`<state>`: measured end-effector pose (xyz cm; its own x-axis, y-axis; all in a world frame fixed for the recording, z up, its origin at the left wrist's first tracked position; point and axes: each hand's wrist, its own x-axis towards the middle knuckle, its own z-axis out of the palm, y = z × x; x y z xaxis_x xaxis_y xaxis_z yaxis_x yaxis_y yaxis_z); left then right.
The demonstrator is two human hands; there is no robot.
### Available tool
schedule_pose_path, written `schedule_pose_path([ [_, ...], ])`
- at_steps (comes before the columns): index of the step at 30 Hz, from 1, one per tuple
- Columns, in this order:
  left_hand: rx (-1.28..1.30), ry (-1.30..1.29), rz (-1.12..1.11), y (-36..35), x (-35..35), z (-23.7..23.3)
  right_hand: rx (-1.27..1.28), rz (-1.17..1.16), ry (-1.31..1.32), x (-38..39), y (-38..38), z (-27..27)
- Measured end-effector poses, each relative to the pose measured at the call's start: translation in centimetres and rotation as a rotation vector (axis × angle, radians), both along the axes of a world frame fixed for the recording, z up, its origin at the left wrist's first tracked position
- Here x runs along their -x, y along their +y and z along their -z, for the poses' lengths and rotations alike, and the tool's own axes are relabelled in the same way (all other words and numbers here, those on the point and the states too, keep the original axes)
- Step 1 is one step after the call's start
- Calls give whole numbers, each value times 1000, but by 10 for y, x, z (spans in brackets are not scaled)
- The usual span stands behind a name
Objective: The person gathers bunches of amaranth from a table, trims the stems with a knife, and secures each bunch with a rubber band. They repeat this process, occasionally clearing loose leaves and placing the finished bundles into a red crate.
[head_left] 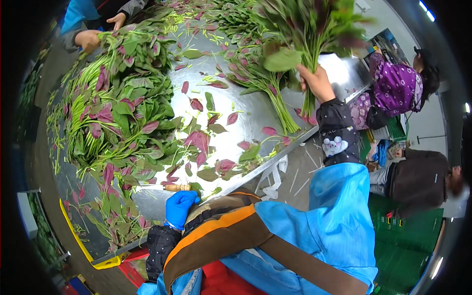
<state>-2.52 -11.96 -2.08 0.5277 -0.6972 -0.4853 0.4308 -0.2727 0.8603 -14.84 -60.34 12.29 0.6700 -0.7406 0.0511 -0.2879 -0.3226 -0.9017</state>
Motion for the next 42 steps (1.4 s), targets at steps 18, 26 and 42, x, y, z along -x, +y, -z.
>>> schedule_pose_path([
  [18, -138, -147, 270, -6, 5, 9, -26, -304, 25, -44, 128, 133],
  [26, -250, -873, 265, 112, -22, 21, 474, -1030, 216, -115, 349, 147],
  [42, -1526, -1210, -253, 445, -311, 21, 323, -840, 529, -75, 323, 132],
])
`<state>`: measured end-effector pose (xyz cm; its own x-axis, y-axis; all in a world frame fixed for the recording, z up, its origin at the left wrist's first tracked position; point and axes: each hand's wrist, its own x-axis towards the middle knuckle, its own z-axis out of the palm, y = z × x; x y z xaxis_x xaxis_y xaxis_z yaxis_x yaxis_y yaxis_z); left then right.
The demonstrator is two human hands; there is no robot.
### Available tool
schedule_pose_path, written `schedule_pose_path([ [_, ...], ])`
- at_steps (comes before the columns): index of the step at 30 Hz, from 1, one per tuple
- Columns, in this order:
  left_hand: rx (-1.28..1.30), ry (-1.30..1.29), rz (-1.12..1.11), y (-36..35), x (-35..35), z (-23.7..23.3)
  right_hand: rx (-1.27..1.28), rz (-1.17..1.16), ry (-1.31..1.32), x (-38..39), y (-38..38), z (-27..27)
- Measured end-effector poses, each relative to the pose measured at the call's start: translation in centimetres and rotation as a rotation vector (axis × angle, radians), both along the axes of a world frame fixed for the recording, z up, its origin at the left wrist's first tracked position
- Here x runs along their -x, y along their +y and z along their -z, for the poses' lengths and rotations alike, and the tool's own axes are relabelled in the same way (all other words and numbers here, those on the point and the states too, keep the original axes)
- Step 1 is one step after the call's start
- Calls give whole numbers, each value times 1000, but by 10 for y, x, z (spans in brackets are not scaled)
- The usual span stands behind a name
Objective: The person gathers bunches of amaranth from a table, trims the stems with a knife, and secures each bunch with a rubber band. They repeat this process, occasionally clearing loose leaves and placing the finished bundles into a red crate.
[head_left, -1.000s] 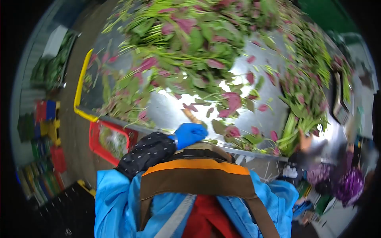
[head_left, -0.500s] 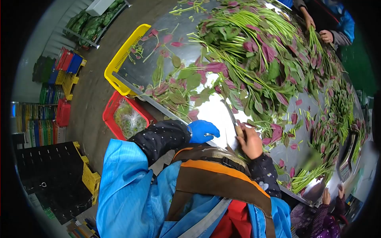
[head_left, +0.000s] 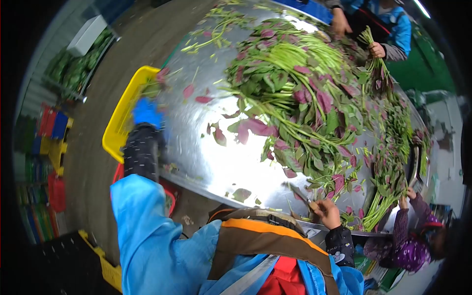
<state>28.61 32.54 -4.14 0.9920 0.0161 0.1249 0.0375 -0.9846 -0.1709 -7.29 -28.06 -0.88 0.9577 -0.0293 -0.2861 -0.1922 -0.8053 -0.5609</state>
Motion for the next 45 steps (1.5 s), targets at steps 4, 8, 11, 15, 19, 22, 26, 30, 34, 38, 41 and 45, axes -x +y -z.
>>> schedule_pose_path([
  [4, 106, -104, -98, 20, -52, 12, 168, 33, 71, 12, -13, -18],
  [8, 313, 36, 282, -68, -23, 15, 120, -16, -120, -51, -13, -56],
  [11, 394, 55, 386, -117, 9, 40, 39, 3, -324, -155, 11, -106],
  [15, 443, 23, 350, -128, 17, 44, 325, -125, -573, -291, 46, -127],
  [19, 463, 55, 337, -129, 17, 35, 580, -154, -631, -380, 89, -104],
  [22, 449, 55, 337, -130, 16, 38, 664, -135, -526, -426, 78, -86],
  [26, 440, 85, 313, -132, 16, 30, 605, -59, -283, -468, 43, -81],
  [30, 453, 63, 313, -134, 15, 26, 526, -90, -263, -477, 43, -63],
  [34, 439, 56, 309, -134, 15, 27, 614, -199, -499, -454, 64, -69],
  [38, 446, 28, 312, -134, 16, 27, 641, -98, -471, -452, 75, -60],
  [41, 450, 29, 309, -135, 18, 30, 488, -106, -274, -461, 65, -75],
  [45, 438, 33, 304, -134, 18, 30, -100, 44, -252, -461, 24, -106],
])
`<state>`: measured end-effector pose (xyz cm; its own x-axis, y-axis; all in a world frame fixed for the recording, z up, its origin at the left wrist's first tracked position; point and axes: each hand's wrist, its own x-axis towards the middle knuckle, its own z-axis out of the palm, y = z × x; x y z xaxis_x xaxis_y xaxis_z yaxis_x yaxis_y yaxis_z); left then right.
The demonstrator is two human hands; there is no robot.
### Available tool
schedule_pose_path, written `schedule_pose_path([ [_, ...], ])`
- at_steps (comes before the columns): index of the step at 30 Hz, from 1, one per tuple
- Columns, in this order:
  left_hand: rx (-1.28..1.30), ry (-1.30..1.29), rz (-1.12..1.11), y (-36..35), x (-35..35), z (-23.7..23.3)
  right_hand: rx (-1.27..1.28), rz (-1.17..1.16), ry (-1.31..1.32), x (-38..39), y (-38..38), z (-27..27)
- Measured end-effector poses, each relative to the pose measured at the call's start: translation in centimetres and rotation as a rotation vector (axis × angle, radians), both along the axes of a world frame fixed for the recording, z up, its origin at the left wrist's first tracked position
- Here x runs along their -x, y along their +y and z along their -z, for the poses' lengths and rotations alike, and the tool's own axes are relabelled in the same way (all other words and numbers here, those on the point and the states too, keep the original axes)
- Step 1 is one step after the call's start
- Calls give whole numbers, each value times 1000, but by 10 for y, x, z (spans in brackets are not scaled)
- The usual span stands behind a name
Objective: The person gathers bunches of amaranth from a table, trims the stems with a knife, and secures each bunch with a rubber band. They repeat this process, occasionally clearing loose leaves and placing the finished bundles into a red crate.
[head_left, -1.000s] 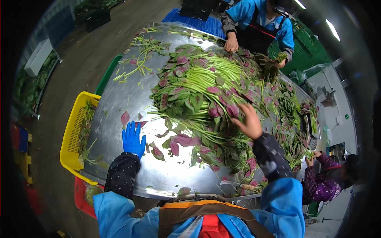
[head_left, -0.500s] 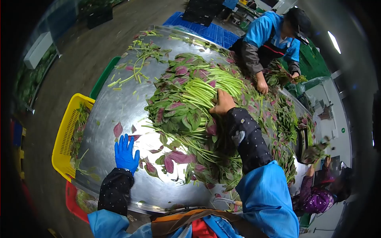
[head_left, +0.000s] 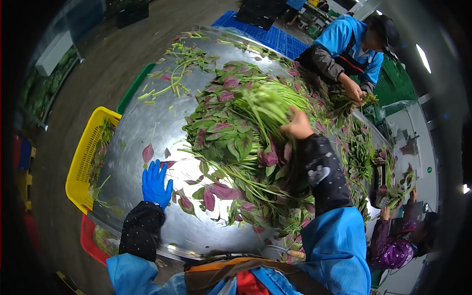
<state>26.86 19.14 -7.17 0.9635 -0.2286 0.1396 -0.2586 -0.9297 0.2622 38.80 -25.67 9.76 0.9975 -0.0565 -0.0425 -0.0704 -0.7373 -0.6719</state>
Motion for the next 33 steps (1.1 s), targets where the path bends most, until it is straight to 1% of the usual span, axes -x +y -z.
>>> schedule_pose_path([
  [2, 27, -44, 7, -1, 0, -1, -346, 18, -48, 0, -29, -8],
  [3, 66, -75, 4, -2, -1, 4, -327, -4, -78, -1, -41, -11],
  [5, 138, -145, 0, -3, -4, 17, -440, -28, -66, 3, -52, -14],
  [6, 344, -187, 47, -20, -10, 2, -435, -37, -73, 1, -52, -17],
  [7, 487, -270, 146, -46, -18, -21, -431, -40, -70, 3, -51, -17],
  [8, 744, -200, 192, -78, -17, -47, -424, -42, -66, 6, -52, -15],
  [9, 967, -49, 350, -110, -22, -89, -358, -48, -70, 4, -58, -9],
  [10, 899, -98, 530, -135, -31, -106, -293, -55, -77, 0, -65, 0],
  [11, 926, -27, 572, -163, -34, -123, -229, -63, -86, -4, -69, 6],
  [12, 1037, 255, 545, -189, -39, -138, -209, -60, -84, -2, -66, 4],
  [14, 1451, 856, 355, -245, -73, -122, -362, -64, -74, 7, -51, -14],
  [15, 1545, 1051, 247, -259, -86, -130, -436, -66, -71, 11, -48, -18],
  [16, 1453, 906, 248, -279, -103, -123, -459, -74, -57, 12, -52, -17],
  [19, 1382, 624, 332, -316, -137, -100, -410, -148, -32, 17, -54, -18],
  [20, 1365, 459, 502, -324, -148, -96, -224, -167, -173, 17, -53, -6],
  [21, 1315, 233, 547, -328, -143, -104, -38, -179, -316, 16, -47, 8],
  [22, 1235, 328, 536, -337, -153, -84, -44, -149, -283, 23, -29, -3],
  [23, 1234, 369, 549, -336, -151, -77, -54, -115, -243, 33, -16, -13],
  [24, 1233, 411, 562, -334, -149, -73, 114, -119, -314, 35, -15, -7],
  [25, 1102, 264, 478, -333, -142, -68, 88, -89, -301, 41, -13, -7],
  [27, 808, 150, 379, -319, -123, -81, 126, -81, -358, 43, -11, -5],
  [30, 220, -183, 487, -293, -118, -73, 294, -32, -238, 55, 2, -38],
  [31, 102, -82, 499, -282, -116, -67, 290, -62, -338, 61, -1, -45],
  [33, 130, -135, 566, -273, -119, -43, 298, -75, -377, 79, -5, -78],
])
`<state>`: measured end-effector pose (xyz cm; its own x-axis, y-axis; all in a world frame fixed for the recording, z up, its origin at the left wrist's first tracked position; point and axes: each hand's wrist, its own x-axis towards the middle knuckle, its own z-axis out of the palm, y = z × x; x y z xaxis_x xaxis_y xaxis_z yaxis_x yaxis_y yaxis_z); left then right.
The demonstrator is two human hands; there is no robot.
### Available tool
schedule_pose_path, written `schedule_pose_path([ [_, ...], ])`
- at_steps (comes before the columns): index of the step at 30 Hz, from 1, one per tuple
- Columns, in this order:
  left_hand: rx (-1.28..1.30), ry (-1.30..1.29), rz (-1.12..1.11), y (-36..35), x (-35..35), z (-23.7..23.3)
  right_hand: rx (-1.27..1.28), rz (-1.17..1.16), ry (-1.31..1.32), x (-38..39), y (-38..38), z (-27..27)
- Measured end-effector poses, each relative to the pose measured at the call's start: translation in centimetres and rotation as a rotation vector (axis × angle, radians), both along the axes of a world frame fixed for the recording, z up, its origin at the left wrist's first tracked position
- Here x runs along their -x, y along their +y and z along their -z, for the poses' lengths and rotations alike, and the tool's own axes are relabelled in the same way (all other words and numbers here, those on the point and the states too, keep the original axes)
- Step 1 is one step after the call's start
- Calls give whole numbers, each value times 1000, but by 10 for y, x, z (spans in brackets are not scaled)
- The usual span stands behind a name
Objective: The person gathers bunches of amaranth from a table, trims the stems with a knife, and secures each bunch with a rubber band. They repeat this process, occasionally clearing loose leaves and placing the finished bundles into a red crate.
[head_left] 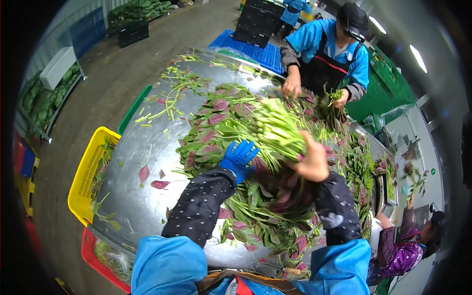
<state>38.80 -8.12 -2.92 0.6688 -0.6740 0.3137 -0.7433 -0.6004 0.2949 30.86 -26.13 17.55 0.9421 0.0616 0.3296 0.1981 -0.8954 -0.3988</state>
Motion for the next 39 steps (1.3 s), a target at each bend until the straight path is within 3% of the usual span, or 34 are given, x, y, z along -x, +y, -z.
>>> schedule_pose_path([
  [2, -24, 13, -15, -4, -2, 0, -42, -93, -64, 26, 3, -45],
  [4, -96, 256, -66, -20, -10, 18, 138, -230, -153, 55, 18, -88],
  [8, 861, 884, 198, 57, 21, -72, 563, -562, -46, 103, 52, -114],
  [10, 905, 1574, 414, 120, 68, -130, 730, -742, -116, 111, 70, -95],
  [11, 892, 1660, 664, 138, 88, -133, 759, -830, -149, 110, 83, -88],
  [12, 776, 1790, 522, 150, 114, -144, 779, -919, -179, 110, 99, -82],
  [14, 421, 1308, 548, 149, 150, -132, 738, -1049, -205, 108, 136, -76],
  [16, 780, 1619, 684, 176, 220, -150, 670, -1212, -294, 104, 171, -54],
  [17, 950, 1912, 607, 179, 247, -159, 615, -1300, -281, 104, 187, -45],
  [18, 1021, 1947, 517, 186, 264, -160, 552, -1344, -339, 107, 202, -27],
  [20, 1254, 2113, 111, 185, 286, -95, 404, -1387, -412, 101, 222, 37],
  [22, 1612, 2342, 180, 191, 295, -30, 416, -1297, -383, 101, 235, 102],
  [23, 1624, 2339, -125, 193, 297, -16, 412, -1229, -328, 106, 236, 120],
  [24, 1729, 2270, 365, 194, 300, 4, 354, -1162, -234, 109, 237, 121],
  [26, 1776, 2033, 24, 185, 323, 1, 93, -957, -96, 125, 218, 89],
  [28, 1843, 2061, 203, 177, 329, 8, -268, -619, 89, 150, 188, 90],
  [30, 1881, 2038, 221, 180, 333, -6, -633, -367, 536, 178, 166, 90],
  [34, 1837, 2189, 144, 180, 332, 8, -696, -278, 682, 227, 139, 137],
  [36, 1838, 2179, 96, 180, 334, -1, -732, -292, 643, 247, 149, 139],
  [38, 1846, 2092, 43, 178, 336, -15, -593, -348, 498, 250, 166, 127],
  [39, 1867, 2097, -61, 178, 337, 3, -524, -363, 370, 245, 175, 122],
])
